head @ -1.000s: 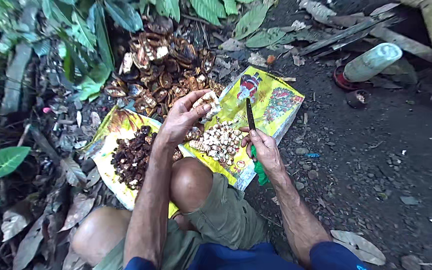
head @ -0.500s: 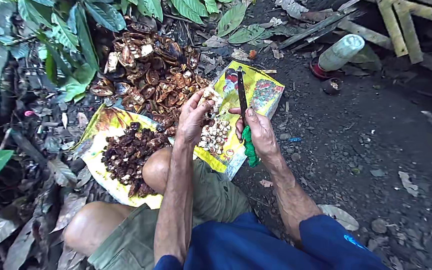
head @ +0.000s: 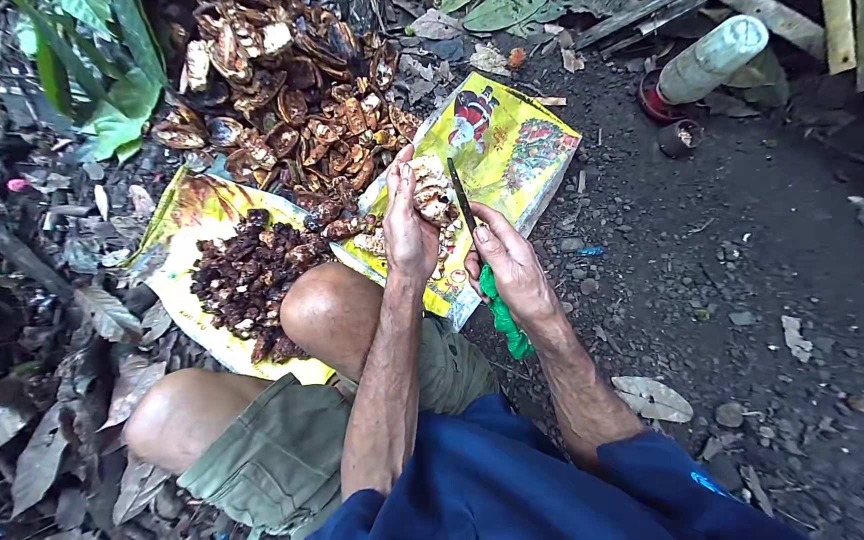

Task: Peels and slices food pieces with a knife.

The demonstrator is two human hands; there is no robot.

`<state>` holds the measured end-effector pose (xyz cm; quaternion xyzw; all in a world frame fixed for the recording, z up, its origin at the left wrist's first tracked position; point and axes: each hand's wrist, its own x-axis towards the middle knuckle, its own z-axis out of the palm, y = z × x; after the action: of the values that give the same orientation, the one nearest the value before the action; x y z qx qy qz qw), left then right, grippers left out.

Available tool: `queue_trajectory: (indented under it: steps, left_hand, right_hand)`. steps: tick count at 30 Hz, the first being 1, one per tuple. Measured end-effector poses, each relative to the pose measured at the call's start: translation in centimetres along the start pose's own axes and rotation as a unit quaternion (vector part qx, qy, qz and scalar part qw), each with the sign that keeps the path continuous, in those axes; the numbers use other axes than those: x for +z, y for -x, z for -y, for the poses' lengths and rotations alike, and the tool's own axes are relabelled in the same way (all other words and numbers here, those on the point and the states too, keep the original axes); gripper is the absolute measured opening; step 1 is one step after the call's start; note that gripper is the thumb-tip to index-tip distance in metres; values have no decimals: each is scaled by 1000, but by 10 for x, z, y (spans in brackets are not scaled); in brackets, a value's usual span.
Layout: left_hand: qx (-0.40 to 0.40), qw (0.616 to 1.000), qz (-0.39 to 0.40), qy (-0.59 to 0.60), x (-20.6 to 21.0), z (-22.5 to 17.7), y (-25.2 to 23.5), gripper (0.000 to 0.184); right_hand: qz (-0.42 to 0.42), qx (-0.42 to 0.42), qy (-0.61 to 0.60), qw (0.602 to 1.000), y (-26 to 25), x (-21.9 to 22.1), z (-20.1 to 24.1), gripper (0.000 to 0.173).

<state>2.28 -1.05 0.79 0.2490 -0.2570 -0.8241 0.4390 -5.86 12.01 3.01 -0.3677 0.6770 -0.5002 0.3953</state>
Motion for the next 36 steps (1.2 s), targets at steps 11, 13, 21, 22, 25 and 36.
queue_trajectory:
  steps: [11, 13, 21, 22, 25, 36]
  left_hand:
    - [22, 998, -63, -1, 4, 1, 4, 37]
    - [22, 998, -59, -12, 4, 2, 5, 31]
    - [-38, 999, -11, 6, -2, -8, 10, 46]
    - [-35, 999, 25, 8, -5, -8, 10, 45]
    - [-4, 994, 106, -9, -10, -8, 12, 46]
    - [18, 972, 208, -107, -9, -16, 15, 75]
  right_hand:
    - [-12, -43, 12, 999, 5, -5, -4, 46]
    - [-3, -51, 9, 999, 4, -4, -4, 45]
    - [17, -86, 121, 989, 3, -27, -5, 44]
    - [20, -88, 134, 987, 3, -33, -5, 44]
    - [36, -92, 165, 981, 4, -46, -2, 44]
    - [114, -150, 237, 953, -1, -85, 17, 43]
